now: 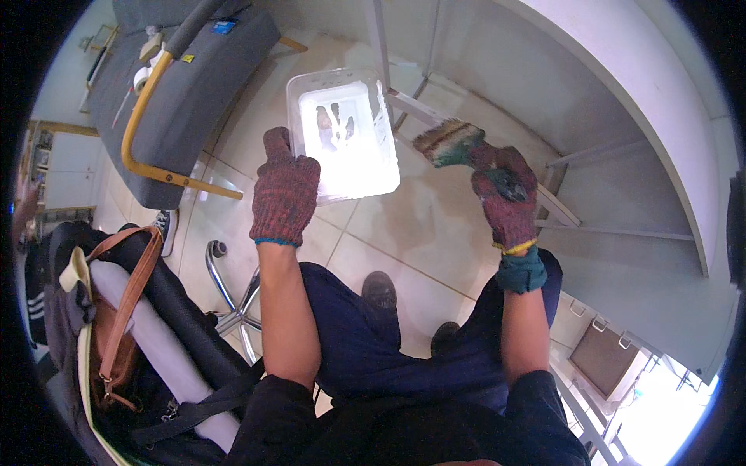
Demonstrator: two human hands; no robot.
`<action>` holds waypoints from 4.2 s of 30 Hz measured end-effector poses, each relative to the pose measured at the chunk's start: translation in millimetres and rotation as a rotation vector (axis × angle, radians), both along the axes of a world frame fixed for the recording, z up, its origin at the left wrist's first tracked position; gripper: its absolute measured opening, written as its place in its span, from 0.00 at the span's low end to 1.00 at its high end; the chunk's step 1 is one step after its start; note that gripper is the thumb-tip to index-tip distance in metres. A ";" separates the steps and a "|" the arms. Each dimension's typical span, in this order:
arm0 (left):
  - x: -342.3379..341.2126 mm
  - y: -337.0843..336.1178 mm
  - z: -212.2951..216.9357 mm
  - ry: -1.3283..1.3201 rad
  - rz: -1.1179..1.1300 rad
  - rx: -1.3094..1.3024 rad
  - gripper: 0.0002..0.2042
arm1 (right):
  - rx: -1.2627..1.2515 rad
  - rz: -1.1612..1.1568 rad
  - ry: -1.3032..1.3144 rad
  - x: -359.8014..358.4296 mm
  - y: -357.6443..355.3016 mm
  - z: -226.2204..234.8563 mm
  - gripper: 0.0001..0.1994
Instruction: The person paints a white furniture leg using a paintbrush and a paint tray. They dip the brush into the tray and apply paint to the leg, then stand to retrieve more paint before resuming the painting.
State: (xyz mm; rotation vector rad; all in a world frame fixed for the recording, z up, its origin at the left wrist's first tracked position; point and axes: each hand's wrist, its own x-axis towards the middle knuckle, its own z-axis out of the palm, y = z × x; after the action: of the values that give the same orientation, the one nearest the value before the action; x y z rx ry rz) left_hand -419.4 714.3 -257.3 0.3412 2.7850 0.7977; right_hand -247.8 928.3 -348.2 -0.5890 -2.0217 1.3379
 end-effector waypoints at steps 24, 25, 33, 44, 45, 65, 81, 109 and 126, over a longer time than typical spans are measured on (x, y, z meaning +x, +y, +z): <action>1.6 0.7 -1.1 -0.001 0.019 -0.038 0.23 | -0.311 -0.093 0.105 -8.4 -5.7 13.0 0.08; 2.1 0.7 -1.2 0.004 0.022 -0.036 0.23 | -0.234 -0.071 0.098 -14.0 -4.6 7.8 0.08; -0.4 -5.4 -9.3 0.038 0.021 -0.031 0.22 | -0.355 -0.166 0.118 4.7 -3.3 25.6 0.07; -4.2 -4.1 -12.2 0.080 0.010 -0.066 0.23 | -0.313 -0.232 0.036 17.9 1.9 17.5 0.07; -3.8 -4.2 -11.9 0.043 0.036 -0.060 0.23 | -0.321 -0.213 0.054 19.3 2.0 19.1 0.07; 2.1 3.7 -1.9 -0.050 0.077 -0.039 0.20 | -0.192 -0.146 0.137 53.8 -25.1 10.5 0.10; 4.5 0.8 -0.7 -0.014 0.047 -0.032 0.19 | -0.430 -0.251 0.183 11.0 -24.4 11.9 0.11; -2.4 0.3 -3.8 -0.017 0.028 0.000 0.20 | -0.282 -0.201 0.255 -20.7 -8.6 9.1 0.08; -2.3 -4.8 -7.4 0.011 0.025 0.022 0.20 | -0.366 -0.235 0.156 -15.1 1.9 15.3 0.07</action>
State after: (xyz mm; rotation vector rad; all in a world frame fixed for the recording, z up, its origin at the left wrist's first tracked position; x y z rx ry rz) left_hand -421.7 709.6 -264.7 0.3168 2.7977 0.8354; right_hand -263.0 930.2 -332.9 -0.8287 -1.5395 1.5636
